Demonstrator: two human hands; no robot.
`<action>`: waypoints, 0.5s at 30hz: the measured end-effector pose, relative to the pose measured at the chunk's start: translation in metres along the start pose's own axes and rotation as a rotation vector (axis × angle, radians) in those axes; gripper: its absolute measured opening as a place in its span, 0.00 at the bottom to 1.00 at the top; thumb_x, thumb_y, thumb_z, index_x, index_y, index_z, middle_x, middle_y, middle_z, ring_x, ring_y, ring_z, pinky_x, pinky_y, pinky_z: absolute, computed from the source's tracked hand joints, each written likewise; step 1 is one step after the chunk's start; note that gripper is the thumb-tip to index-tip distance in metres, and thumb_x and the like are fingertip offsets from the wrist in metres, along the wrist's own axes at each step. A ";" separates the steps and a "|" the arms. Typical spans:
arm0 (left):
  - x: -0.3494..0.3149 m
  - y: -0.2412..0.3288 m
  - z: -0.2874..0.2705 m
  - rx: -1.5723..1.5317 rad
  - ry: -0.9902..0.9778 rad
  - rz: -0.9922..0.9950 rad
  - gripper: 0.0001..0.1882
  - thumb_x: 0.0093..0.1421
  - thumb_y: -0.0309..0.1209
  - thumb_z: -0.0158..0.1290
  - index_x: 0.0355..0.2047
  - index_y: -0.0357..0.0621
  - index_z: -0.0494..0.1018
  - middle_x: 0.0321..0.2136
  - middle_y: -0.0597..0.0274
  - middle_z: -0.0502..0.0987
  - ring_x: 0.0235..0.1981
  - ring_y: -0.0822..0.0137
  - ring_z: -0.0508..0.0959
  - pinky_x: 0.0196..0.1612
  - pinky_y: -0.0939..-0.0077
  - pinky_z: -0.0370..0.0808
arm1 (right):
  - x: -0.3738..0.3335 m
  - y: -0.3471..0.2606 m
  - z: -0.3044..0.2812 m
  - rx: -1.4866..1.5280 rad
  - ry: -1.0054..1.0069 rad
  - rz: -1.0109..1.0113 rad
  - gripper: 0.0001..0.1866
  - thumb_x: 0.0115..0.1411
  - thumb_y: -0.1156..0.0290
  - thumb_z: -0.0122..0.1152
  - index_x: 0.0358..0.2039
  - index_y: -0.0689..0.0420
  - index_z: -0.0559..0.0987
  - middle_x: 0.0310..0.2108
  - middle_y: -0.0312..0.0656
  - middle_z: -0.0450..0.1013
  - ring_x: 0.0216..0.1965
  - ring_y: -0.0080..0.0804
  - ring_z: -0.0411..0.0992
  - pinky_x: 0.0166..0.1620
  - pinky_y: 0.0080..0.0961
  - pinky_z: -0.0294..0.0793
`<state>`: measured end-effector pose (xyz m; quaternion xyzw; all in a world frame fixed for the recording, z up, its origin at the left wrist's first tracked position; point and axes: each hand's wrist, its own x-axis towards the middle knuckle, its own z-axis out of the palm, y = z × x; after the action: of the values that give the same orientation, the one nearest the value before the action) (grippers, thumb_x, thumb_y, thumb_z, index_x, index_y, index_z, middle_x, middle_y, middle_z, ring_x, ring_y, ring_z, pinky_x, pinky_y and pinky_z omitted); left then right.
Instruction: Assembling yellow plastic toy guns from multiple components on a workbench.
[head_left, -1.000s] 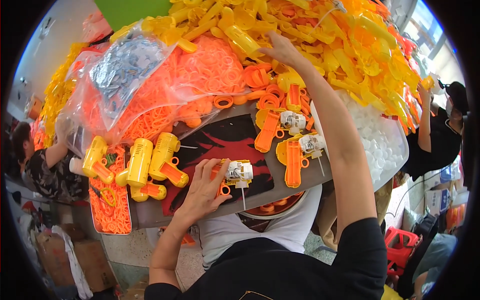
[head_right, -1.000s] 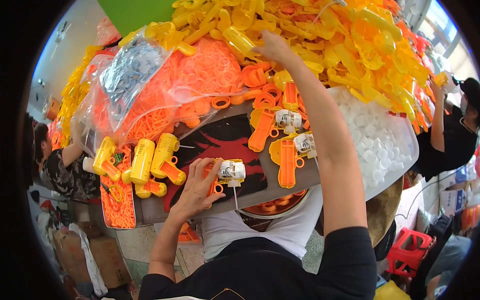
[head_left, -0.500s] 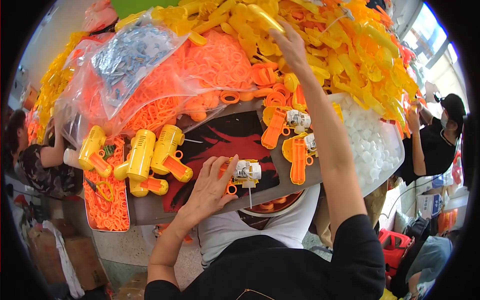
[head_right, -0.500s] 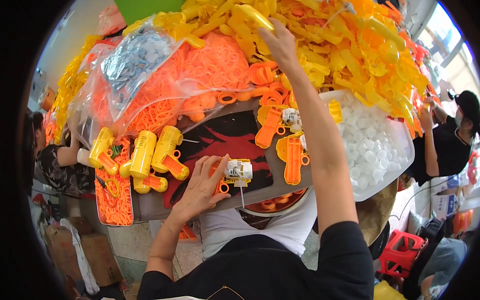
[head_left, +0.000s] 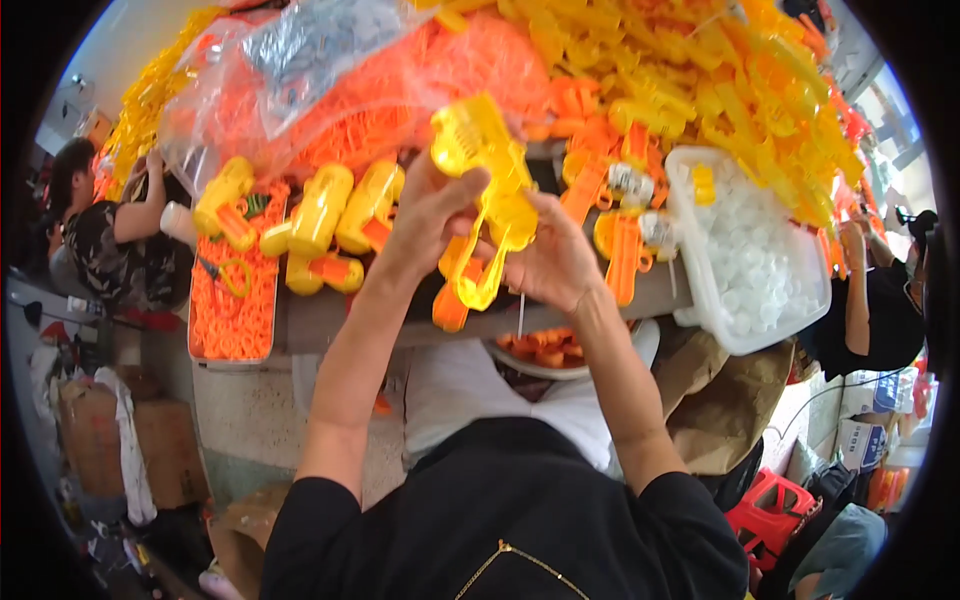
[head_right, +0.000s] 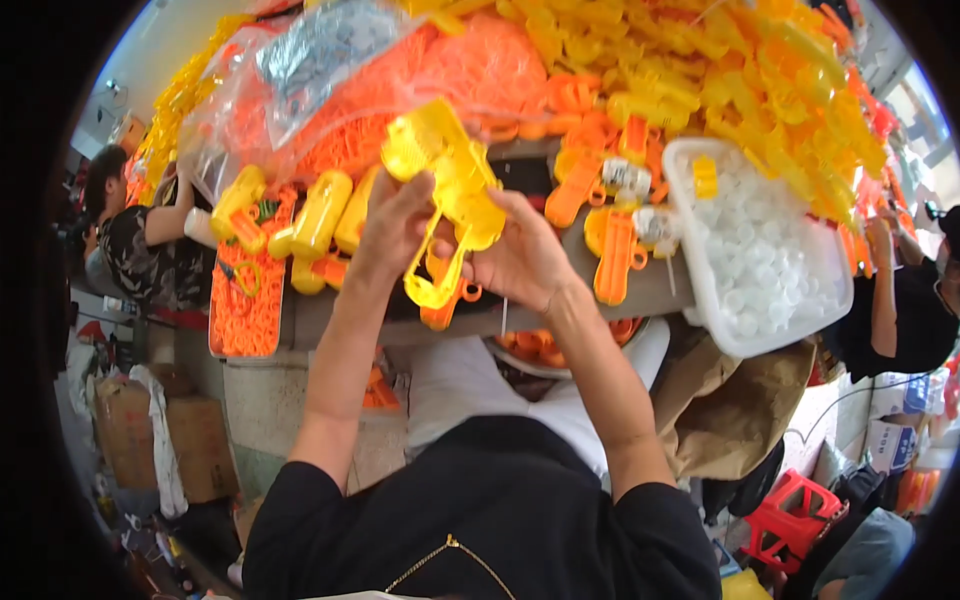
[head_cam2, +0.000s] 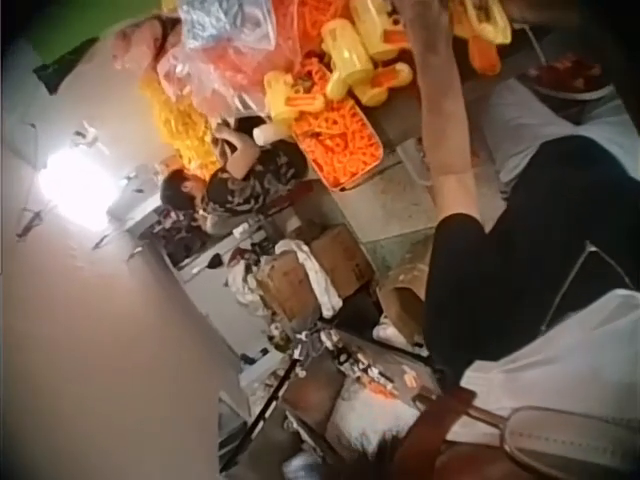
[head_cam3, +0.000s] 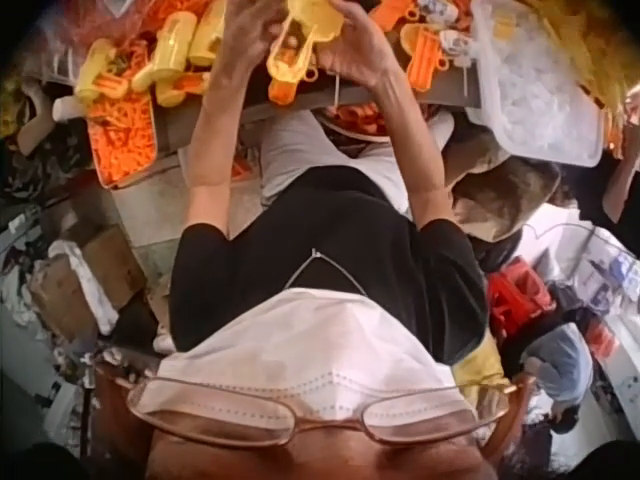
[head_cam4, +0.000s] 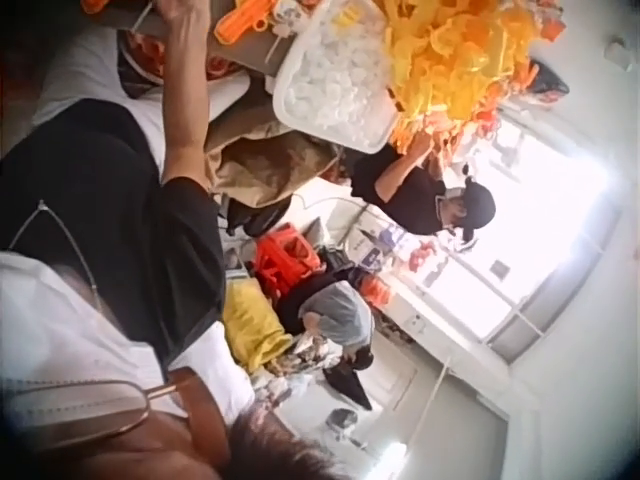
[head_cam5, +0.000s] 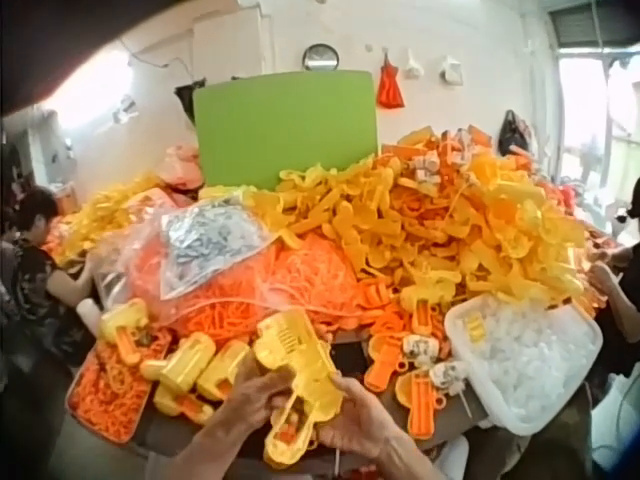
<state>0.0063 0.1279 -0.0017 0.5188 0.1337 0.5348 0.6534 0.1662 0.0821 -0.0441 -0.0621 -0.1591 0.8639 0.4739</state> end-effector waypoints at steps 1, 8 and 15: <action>-0.005 0.010 0.003 0.016 -0.051 0.026 0.28 0.63 0.36 0.61 0.60 0.38 0.68 0.51 0.60 0.78 0.48 0.68 0.79 0.53 0.71 0.77 | -0.010 0.005 0.000 -0.071 -0.023 -0.014 0.28 0.72 0.52 0.46 0.64 0.59 0.68 0.55 0.48 0.73 0.52 0.40 0.74 0.55 0.38 0.74; -0.024 0.052 -0.059 0.875 -0.091 -0.210 0.40 0.55 0.34 0.69 0.66 0.43 0.65 0.54 0.59 0.75 0.52 0.65 0.76 0.58 0.73 0.71 | -0.087 0.024 -0.034 -1.099 0.446 -0.426 0.25 0.67 0.80 0.47 0.65 0.63 0.64 0.61 0.45 0.67 0.64 0.34 0.65 0.69 0.34 0.57; -0.024 -0.014 -0.029 1.359 -0.695 -0.010 0.41 0.47 0.32 0.68 0.61 0.36 0.67 0.52 0.48 0.73 0.57 0.49 0.69 0.62 0.60 0.67 | -0.073 0.033 -0.064 -1.620 0.469 -0.466 0.42 0.55 0.89 0.53 0.70 0.61 0.55 0.63 0.51 0.65 0.66 0.43 0.63 0.69 0.34 0.58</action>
<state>-0.0162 0.1246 -0.0345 0.9447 0.2225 0.1380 0.1975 0.1957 0.0179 -0.1182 -0.5217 -0.6310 0.3311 0.4690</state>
